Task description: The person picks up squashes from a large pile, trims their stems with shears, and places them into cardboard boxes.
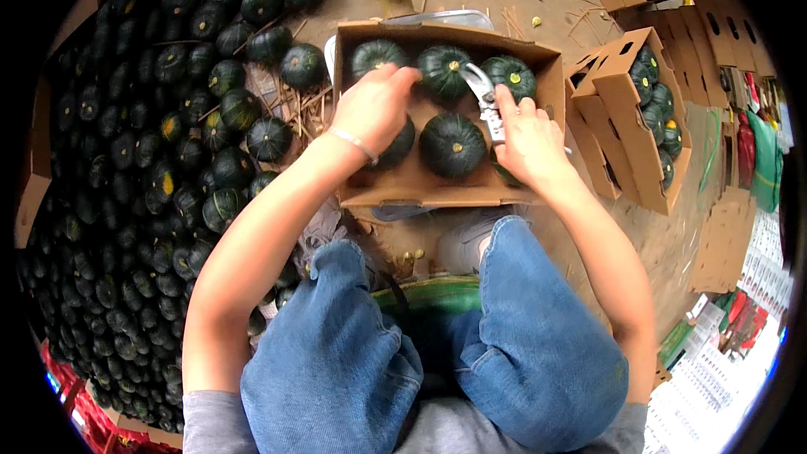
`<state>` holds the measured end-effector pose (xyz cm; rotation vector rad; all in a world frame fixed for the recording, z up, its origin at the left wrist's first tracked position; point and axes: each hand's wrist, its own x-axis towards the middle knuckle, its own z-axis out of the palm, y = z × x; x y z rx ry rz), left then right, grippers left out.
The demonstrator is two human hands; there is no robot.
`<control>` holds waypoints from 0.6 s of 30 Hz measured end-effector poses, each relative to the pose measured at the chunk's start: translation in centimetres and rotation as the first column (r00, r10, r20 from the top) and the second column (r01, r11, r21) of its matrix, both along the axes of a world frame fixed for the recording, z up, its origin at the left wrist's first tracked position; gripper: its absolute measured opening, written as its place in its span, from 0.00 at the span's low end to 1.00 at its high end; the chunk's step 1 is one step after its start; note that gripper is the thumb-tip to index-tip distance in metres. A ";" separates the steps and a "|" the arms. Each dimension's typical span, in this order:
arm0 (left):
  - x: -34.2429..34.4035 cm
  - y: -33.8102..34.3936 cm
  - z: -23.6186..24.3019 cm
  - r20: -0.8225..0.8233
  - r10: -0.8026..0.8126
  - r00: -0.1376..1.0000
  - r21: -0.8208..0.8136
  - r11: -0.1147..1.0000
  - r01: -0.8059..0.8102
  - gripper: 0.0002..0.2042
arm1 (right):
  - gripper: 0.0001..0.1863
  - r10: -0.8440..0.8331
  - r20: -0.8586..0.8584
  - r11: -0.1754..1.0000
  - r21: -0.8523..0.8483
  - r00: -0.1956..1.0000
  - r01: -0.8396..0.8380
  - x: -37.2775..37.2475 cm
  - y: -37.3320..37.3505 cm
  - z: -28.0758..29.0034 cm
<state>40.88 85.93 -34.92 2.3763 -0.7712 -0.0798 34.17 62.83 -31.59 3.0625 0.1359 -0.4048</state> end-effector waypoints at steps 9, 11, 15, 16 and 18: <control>4.9 -4.7 -2.3 -0.110 0.033 0.993 0.316 0.949 0.004 0.25 | 0.29 0.090 0.046 0.985 -0.151 0.995 -0.082 2.2 2.7 -1.0; 4.3 -4.9 -1.9 -0.134 0.062 0.989 0.303 0.953 -0.018 0.24 | 0.29 -0.056 -0.124 0.997 -0.063 0.991 0.048 2.5 3.6 -0.8; 3.5 -5.2 -1.5 -0.164 0.167 0.972 0.325 0.940 -0.107 0.25 | 0.20 -0.243 -0.403 0.736 0.516 0.882 0.438 3.9 3.1 1.1; 3.9 -4.8 -1.4 -0.205 0.168 0.964 0.266 0.958 -0.110 0.27 | 0.18 -0.273 -0.367 0.659 0.603 0.889 0.451 3.5 2.7 0.9; 3.3 -3.3 -0.7 -0.365 0.161 0.917 -0.107 0.971 -0.213 0.30 | 0.21 -0.257 -0.300 0.701 0.596 0.919 0.391 1.4 2.5 2.0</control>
